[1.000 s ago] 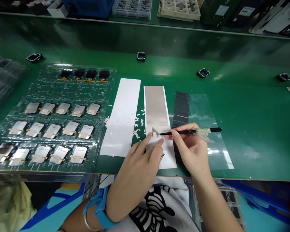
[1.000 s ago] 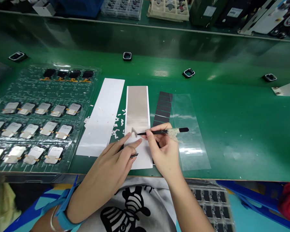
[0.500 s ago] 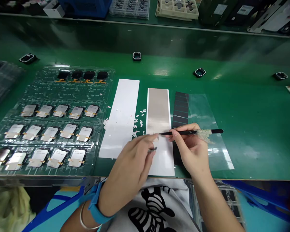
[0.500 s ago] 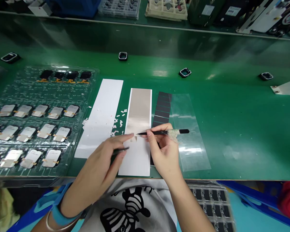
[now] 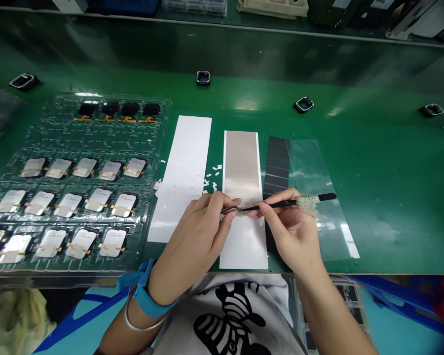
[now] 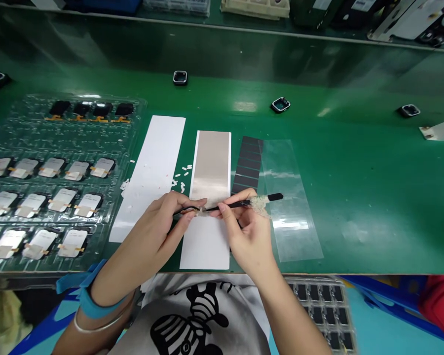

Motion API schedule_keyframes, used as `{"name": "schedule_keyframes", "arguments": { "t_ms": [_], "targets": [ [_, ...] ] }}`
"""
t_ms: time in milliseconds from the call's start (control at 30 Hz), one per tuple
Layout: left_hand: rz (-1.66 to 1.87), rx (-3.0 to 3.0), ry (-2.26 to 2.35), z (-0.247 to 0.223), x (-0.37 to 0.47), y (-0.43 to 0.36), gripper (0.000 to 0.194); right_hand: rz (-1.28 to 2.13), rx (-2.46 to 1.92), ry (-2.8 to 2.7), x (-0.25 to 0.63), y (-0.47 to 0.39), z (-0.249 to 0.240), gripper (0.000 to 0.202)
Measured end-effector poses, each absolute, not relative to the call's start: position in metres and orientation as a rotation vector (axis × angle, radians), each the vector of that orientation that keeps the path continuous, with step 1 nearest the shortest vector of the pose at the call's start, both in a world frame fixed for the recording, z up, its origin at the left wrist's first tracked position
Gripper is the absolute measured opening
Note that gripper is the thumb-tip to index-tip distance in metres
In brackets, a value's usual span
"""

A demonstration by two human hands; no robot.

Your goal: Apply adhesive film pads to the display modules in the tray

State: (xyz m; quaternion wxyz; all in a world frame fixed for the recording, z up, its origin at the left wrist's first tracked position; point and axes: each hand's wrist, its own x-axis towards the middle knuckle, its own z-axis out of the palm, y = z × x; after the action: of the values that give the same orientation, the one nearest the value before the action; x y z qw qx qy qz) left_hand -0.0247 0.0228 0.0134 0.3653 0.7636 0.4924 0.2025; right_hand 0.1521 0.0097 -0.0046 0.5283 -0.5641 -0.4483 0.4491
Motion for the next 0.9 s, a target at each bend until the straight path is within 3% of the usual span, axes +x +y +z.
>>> {"name": "schedule_keyframes", "arguments": {
  "t_ms": [167, 633, 900],
  "targets": [
    [0.493, 1.869, 1.255, 0.016, -0.025, 0.025, 0.012, 1.224, -1.304, -1.049, 0.16, 0.006, -0.004, 0.015],
    [0.908, 1.112, 0.984, 0.018, -0.012, 0.009, 0.009, 0.822, -1.038, -0.743, 0.126, -0.01, 0.009, 0.011],
    [0.954, 1.039, 0.905, 0.013, -0.006, 0.004, 0.01, 0.914, -1.113, -0.739, 0.133, -0.01, 0.005, 0.004]
  ]
}}
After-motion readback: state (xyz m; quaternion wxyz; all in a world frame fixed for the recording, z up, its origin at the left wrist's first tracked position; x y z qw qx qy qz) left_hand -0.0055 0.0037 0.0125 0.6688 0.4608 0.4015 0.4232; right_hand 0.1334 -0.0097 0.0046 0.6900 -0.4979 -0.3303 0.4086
